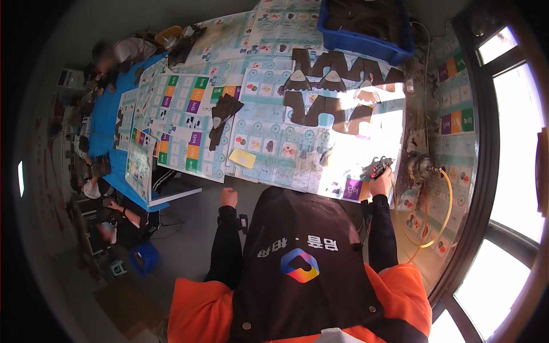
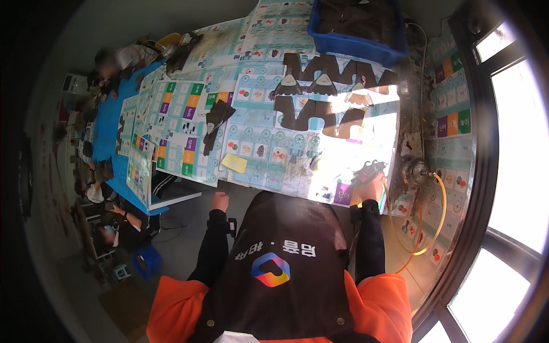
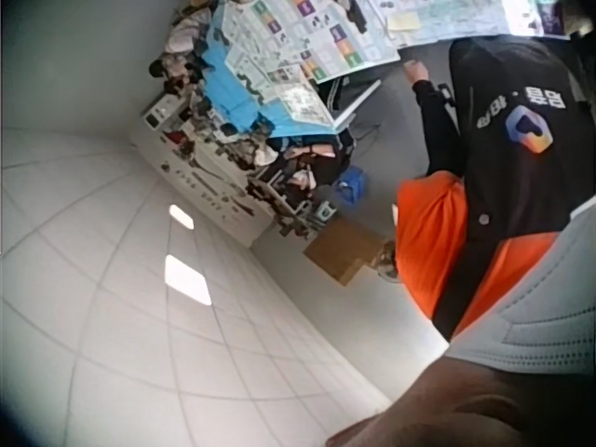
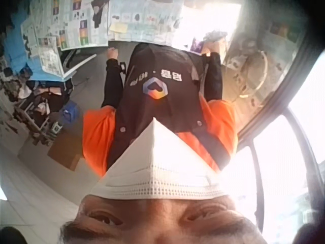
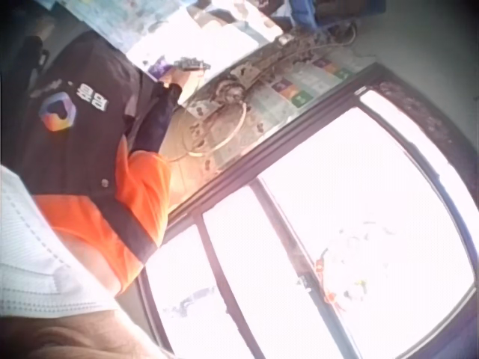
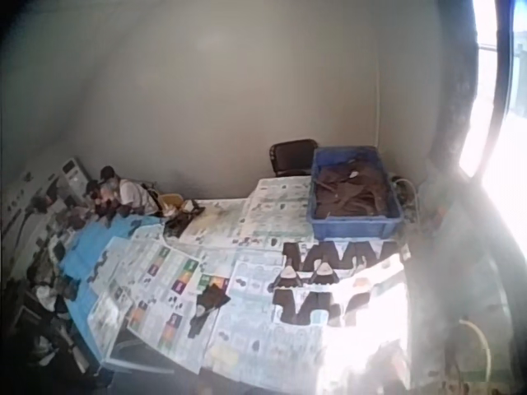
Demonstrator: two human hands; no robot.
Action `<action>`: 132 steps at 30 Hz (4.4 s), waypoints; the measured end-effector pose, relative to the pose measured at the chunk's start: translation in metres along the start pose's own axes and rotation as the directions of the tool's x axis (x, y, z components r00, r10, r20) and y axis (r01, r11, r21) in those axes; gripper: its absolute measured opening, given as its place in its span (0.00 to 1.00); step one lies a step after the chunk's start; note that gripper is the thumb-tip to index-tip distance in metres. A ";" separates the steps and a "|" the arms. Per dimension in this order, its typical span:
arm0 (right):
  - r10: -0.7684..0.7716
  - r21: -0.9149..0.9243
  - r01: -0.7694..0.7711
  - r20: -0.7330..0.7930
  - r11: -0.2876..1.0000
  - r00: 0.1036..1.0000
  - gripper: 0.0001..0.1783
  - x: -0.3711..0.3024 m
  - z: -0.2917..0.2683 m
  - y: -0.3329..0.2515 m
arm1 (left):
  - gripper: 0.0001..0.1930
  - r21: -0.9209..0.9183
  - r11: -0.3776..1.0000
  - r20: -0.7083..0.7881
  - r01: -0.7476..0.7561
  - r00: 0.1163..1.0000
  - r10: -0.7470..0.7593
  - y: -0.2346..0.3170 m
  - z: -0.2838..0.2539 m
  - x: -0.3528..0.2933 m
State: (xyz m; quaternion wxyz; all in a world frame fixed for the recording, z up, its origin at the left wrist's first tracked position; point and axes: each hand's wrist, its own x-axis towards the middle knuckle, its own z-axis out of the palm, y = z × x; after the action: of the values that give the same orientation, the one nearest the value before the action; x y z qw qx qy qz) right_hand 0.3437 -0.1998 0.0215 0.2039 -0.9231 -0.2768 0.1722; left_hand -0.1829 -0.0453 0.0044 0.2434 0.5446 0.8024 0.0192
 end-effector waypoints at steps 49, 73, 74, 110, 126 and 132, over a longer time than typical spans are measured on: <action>0.091 0.471 -0.068 -0.026 0.879 0.996 0.08 -0.095 -0.074 -0.053 | 0.07 -0.731 0.570 0.568 0.376 0.798 0.202 0.168 -0.156 0.161; 0.199 0.650 -0.253 0.156 0.717 0.967 0.07 -0.064 -0.085 0.031 | 0.12 -0.303 0.953 0.609 0.002 0.770 0.192 0.167 0.079 -0.046; 0.245 0.669 -0.279 0.147 0.689 0.958 0.07 -0.062 -0.083 0.032 | 0.14 -0.426 0.904 0.517 0.039 0.830 0.208 0.162 0.090 -0.043; 0.009 0.466 -0.177 0.341 0.867 0.940 0.09 -0.083 -0.061 -0.105 | 0.27 0.218 0.930 0.100 -0.295 0.955 0.279 0.114 -0.009 0.084; -0.082 0.442 -0.108 0.390 0.890 0.917 0.13 -0.066 -0.027 -0.130 | 0.10 -0.435 0.894 0.851 0.111 0.376 0.367 0.133 0.018 -0.006; -0.066 0.383 -0.108 0.415 0.917 0.907 0.15 -0.066 -0.014 -0.139 | 0.12 -0.379 0.923 0.799 0.069 0.527 0.289 0.144 0.056 -0.039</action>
State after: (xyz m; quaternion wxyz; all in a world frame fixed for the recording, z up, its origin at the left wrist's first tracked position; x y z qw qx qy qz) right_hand 0.2369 -0.1359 0.1126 0.3207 -0.8065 -0.2632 0.4213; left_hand -0.0244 -0.0339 0.0122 0.6944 0.4807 0.5292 -0.0816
